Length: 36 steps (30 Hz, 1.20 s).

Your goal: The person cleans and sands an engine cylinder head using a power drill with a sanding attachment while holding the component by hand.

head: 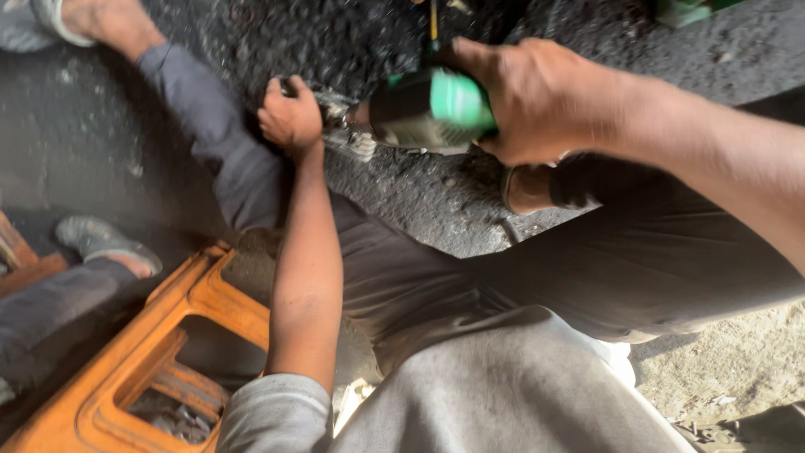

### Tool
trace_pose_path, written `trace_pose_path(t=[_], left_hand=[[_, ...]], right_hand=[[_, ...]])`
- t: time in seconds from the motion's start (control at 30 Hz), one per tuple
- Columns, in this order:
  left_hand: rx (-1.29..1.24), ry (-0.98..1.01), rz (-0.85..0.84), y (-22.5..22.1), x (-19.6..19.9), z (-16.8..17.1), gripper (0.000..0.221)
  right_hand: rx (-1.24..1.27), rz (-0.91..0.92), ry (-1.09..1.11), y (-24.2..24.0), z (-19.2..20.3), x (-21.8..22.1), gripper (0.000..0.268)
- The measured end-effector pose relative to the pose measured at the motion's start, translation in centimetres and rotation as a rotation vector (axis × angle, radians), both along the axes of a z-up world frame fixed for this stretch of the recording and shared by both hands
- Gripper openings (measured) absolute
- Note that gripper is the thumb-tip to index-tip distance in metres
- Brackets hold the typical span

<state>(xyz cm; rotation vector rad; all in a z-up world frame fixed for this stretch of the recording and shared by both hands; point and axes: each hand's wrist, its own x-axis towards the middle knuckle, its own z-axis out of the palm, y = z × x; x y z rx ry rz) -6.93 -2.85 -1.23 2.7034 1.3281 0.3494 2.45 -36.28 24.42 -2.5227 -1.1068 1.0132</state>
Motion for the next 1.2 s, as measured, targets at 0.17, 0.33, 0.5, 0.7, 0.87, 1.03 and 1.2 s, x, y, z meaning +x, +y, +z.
trace_pose_path(t=[0.17, 0.33, 0.5, 0.7, 0.87, 1.03, 1.2], left_hand=[[-0.024, -0.103, -0.022, -0.8, -1.4, -1.0, 0.034], [0.180, -0.188, -0.160, -2.1, -2.7, -1.2, 0.034], [0.099, -0.189, -0.197, -2.3, -3.2, -0.6, 0.035], [0.071, -0.181, -0.199, -2.2, -3.0, -0.7, 0.039], [0.069, -0.175, -0.230, -1.9, -2.7, -0.8, 0.042], [0.036, -0.192, -0.290, -1.5, -2.9, -1.3, 0.041], [0.049, -0.225, -0.436, -1.6, -2.3, -2.1, 0.034]], right_hand=[[-0.240, 0.009, 0.155, 0.6, 3.6, -1.7, 0.109], [-0.332, 0.087, 0.032, 0.7, 3.3, -0.2, 0.100], [-0.305, 0.097, -0.054, 0.0, 2.8, 1.3, 0.083], [-0.387, -0.093, -0.039, -0.6, 2.7, 2.0, 0.066], [-0.228, -0.095, -0.062, -0.8, 1.6, 1.7, 0.079], [-0.015, -0.077, -0.083, -0.9, 1.2, 1.0, 0.090], [-0.266, 0.003, -0.119, -1.8, 1.7, 1.6, 0.072]])
